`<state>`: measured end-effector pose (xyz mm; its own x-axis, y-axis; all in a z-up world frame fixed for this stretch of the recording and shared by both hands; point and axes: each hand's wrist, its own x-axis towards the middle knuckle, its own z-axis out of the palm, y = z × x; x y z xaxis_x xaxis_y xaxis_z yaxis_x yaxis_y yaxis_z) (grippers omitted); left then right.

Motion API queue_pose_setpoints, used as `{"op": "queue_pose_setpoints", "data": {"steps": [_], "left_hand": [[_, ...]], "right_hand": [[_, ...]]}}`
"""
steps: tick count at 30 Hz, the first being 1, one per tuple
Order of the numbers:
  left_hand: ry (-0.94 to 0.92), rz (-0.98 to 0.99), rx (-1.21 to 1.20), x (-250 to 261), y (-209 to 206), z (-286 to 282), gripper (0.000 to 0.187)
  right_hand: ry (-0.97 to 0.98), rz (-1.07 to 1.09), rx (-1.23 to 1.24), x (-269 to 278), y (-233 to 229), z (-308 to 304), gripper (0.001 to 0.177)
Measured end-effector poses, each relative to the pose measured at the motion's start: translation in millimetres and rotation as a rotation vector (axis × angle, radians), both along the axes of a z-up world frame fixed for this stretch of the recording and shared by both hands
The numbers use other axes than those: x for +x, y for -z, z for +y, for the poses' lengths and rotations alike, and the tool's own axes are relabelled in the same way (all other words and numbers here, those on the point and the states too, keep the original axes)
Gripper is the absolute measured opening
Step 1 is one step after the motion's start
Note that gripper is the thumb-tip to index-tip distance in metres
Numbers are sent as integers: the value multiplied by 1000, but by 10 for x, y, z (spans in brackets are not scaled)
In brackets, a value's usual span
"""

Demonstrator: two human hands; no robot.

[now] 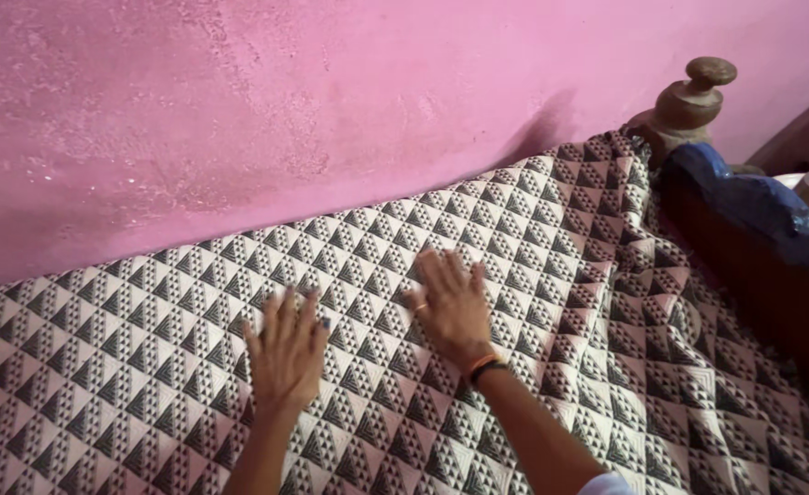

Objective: The person folds a patterned bedspread on a bed. They repeatedly lift, align, and smooth the fabric with both hands, working from one side to the other to create a compact folded stack.

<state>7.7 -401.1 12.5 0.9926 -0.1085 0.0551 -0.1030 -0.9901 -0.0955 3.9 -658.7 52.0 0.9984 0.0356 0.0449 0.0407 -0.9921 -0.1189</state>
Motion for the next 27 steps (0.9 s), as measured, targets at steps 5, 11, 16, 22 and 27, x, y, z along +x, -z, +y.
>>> {"op": "queue_pose_setpoints", "data": {"steps": [5,11,16,22,27], "left_hand": [[-277,81,4,-124,-246,255,70],[160,-211,31,-186,90,247,63],[148,-315,-148,-164,177,921,70],[-239,127,-73,-370,-163,1186,66],[-105,-98,-76,-542,-102,882,64]], "right_hand": [[335,-193,109,107,144,-79,64],[-449,-286,2,-170,387,1012,74],[-188,-82,264,-242,66,757,68],[256,-236,106,-172,54,872,68],[-265,-227,79,-491,294,1713,63]]}}
